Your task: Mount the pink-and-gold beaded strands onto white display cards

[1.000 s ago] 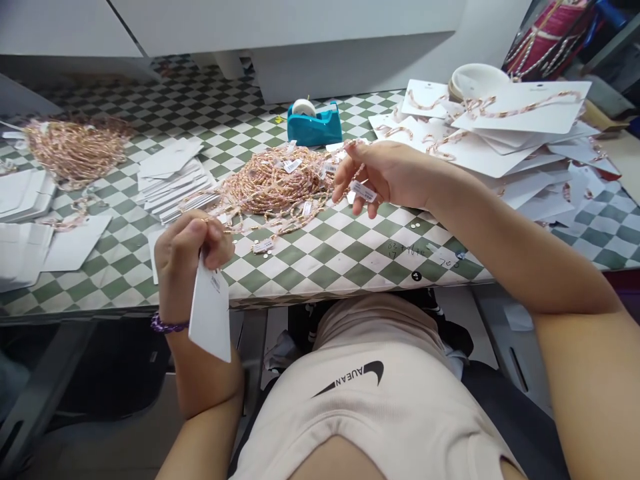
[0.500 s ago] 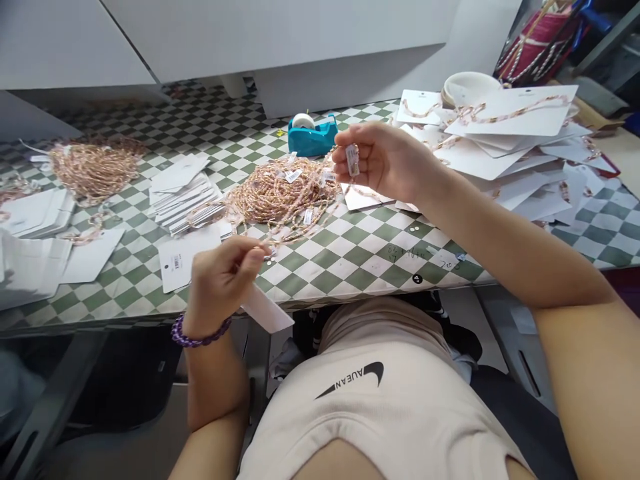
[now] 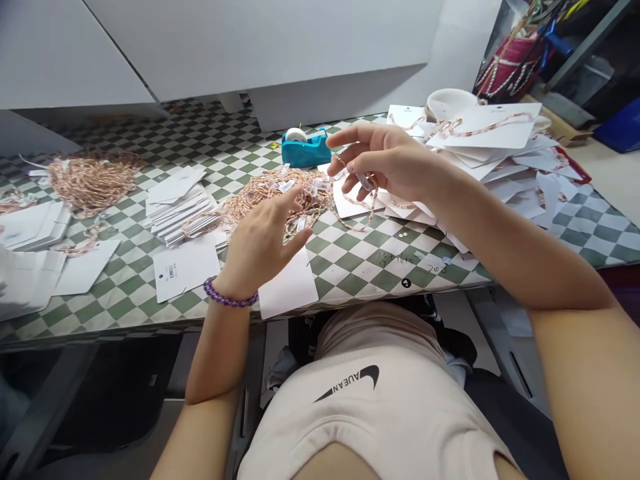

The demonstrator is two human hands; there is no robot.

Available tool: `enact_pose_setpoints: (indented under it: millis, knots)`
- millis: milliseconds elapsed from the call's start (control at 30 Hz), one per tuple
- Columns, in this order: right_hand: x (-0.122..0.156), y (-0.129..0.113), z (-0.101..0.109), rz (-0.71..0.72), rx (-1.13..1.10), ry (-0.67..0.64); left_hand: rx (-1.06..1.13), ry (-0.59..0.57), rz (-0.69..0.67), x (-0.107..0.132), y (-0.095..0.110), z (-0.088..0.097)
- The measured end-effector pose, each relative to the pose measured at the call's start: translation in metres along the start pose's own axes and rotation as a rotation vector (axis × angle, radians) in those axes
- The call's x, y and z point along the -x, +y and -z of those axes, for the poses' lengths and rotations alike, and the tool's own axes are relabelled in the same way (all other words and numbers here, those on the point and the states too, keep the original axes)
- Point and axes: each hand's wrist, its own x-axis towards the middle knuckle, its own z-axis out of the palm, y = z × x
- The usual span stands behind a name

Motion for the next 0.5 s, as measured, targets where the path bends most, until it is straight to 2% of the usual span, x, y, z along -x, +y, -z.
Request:
enact_pose_setpoints:
  millis: [67,133,233,300,433,500]
  knots:
    - [0.006,-0.007,-0.003,-0.017,0.037,-0.012,-0.072,-0.027,0.098,0.016,-0.001,0.005]
    - [0.013,-0.015,-0.007,-0.009,0.077,-0.027,-0.214,-0.114,0.197,0.040,0.004,0.014]
    - [0.025,-0.027,-0.016,0.088,0.154,-0.015,-0.333,-0.289,0.294,0.067,0.017,0.025]
    - [0.033,-0.035,-0.022,0.163,0.222,0.000,-0.341,-0.352,0.330,0.072,0.021,0.025]
    - [0.046,-0.049,-0.028,0.316,0.372,-0.039,-0.285,-0.324,0.344,0.066,0.014,0.016]
    - [0.051,-0.052,-0.027,0.326,0.333,-0.090,-0.207,-0.268,0.348,0.064,0.010,0.014]
